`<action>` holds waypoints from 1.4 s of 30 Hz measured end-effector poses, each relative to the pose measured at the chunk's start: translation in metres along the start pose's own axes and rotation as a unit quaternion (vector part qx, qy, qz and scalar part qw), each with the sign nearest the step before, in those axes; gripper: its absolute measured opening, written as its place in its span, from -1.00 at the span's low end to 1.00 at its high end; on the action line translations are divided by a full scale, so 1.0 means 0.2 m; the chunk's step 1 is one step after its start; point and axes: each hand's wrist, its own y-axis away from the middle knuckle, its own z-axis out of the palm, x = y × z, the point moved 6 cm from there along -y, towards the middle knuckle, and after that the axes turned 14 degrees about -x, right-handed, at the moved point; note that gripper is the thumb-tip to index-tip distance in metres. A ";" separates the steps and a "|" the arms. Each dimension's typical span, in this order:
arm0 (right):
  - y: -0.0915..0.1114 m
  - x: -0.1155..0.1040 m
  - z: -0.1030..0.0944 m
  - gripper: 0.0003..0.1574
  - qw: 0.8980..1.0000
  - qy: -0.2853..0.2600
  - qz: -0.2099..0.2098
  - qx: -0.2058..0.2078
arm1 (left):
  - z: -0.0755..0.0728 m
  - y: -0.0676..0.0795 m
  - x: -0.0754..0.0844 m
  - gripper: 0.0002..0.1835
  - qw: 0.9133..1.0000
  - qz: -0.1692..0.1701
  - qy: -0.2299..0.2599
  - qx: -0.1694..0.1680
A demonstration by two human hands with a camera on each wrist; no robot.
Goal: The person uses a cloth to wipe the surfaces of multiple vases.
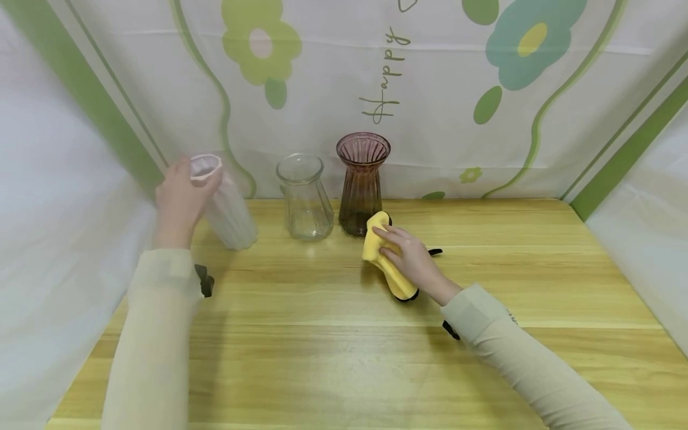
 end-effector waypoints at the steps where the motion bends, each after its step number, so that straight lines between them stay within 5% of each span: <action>1: 0.00 0.00 0.00 -0.41 1.000 0.001 0.000 0.001 | 0.00 0.00 0.00 0.05 1.000 -0.001 0.002 0.000; 22: -0.01 -0.02 -0.07 -0.40 1.000 -0.010 0.005 0.021 | 0.05 0.07 0.05 -0.05 1.000 0.026 0.015 0.002; 42: -0.05 -0.11 -0.15 -0.41 0.997 -0.029 -0.035 0.067 | 0.13 0.19 0.15 -0.08 0.991 0.101 -0.073 0.049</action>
